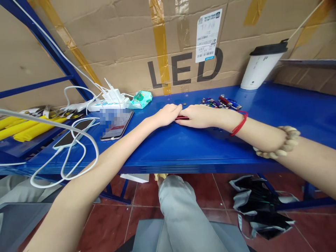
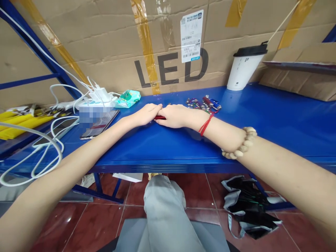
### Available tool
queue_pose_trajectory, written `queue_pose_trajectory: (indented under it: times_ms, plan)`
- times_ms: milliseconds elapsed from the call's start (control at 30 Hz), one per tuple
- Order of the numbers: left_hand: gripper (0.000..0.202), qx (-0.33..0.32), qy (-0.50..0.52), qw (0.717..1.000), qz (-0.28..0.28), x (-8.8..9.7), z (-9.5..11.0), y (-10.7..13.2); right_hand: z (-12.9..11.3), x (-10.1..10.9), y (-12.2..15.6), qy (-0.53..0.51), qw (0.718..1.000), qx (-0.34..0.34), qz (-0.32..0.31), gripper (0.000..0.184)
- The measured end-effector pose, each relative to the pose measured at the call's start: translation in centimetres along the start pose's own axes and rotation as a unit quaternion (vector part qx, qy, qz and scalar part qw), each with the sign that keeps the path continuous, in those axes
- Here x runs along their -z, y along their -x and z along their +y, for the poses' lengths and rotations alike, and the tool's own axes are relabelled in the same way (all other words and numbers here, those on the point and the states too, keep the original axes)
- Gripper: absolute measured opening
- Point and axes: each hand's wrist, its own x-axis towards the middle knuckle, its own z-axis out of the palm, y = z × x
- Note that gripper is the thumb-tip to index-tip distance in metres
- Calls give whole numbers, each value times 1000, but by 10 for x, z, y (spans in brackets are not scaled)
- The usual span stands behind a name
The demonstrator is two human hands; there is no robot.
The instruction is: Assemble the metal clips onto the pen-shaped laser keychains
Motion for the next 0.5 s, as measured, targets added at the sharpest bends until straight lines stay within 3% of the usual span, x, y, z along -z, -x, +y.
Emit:
queue_pose_trajectory:
  times_ms: [500]
  plan:
    - [42,3,-21,1000,2,2,-2,-3,-5,0,-1,-10,999,-29,11,37]
